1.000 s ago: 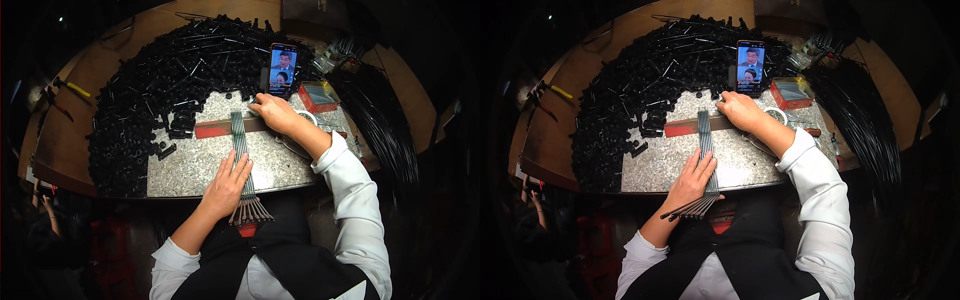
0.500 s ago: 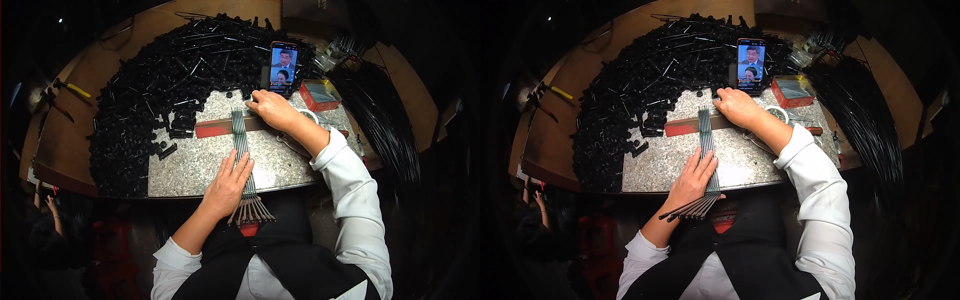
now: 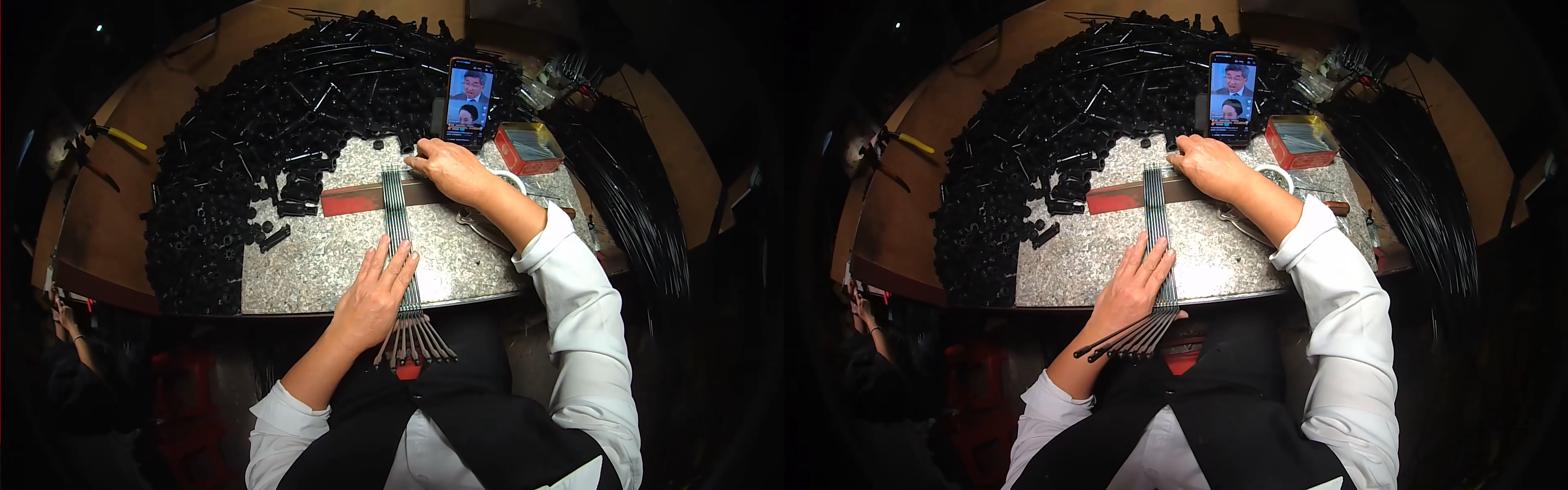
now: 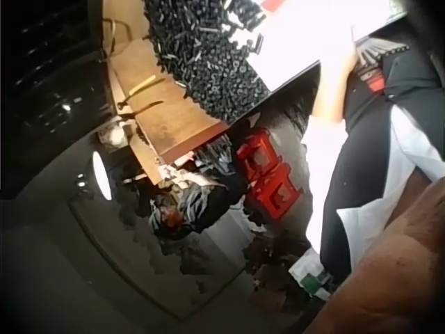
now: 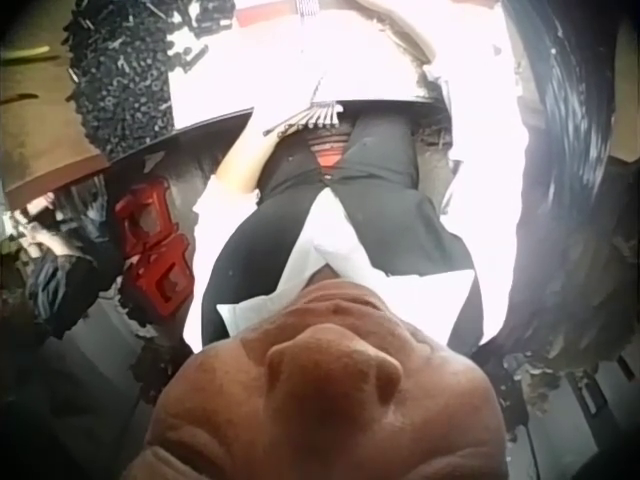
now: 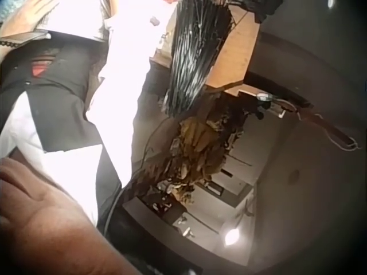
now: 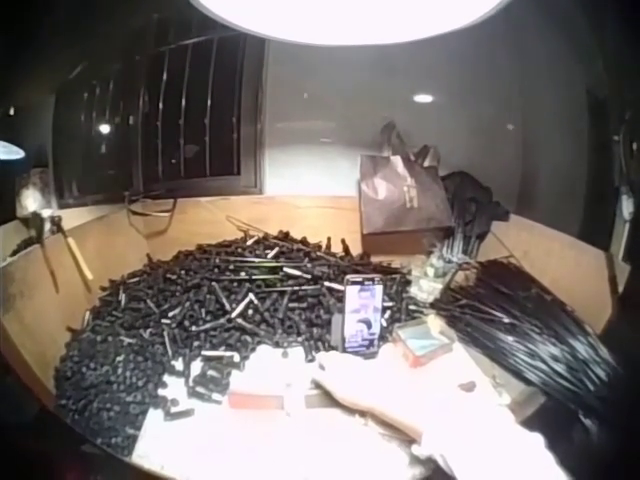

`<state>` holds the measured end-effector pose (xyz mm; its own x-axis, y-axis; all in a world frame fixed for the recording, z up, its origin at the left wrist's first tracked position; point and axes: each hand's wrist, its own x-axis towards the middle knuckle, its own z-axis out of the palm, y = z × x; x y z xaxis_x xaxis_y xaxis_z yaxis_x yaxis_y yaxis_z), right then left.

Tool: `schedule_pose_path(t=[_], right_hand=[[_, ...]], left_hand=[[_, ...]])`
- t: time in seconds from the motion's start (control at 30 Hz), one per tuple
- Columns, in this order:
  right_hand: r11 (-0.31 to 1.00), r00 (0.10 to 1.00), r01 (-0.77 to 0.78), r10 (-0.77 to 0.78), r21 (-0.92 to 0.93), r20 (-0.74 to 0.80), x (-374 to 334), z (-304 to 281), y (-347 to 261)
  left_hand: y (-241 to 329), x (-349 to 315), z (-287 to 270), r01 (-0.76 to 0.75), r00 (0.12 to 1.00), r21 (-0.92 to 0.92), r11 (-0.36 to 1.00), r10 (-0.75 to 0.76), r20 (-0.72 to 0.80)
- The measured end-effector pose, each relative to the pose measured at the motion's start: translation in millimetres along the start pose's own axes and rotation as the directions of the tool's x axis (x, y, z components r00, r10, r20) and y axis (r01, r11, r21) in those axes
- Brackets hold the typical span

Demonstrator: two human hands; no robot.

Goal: Assembling black wires into plastic connectors using pliers and a hammer on a workbench.

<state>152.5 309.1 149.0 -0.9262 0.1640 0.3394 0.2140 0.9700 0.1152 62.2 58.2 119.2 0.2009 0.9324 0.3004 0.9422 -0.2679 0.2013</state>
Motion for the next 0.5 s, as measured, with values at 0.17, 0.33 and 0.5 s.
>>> schedule_pose_path(t=[0.17,0.33,0.5], right_hand=[[0.999,0.995,0.03,-0.027,0.033,-0.091,2,2,-1],[0.997,0.998,0.029,-0.024,0.076,-0.063,6,4,-8],[0.945,0.996,-0.011,0.037,0.327,-0.075,2,-12,-9]], left_hand=[[-1,1,0,0.006,1.0,-0.019,1.0,-0.006,0.002],[-2,1,0,0.008,1.0,-0.008,1.0,-0.008,0.006],[-4,0,3,-0.017,1.0,0.033,0.999,0.016,0.007]])
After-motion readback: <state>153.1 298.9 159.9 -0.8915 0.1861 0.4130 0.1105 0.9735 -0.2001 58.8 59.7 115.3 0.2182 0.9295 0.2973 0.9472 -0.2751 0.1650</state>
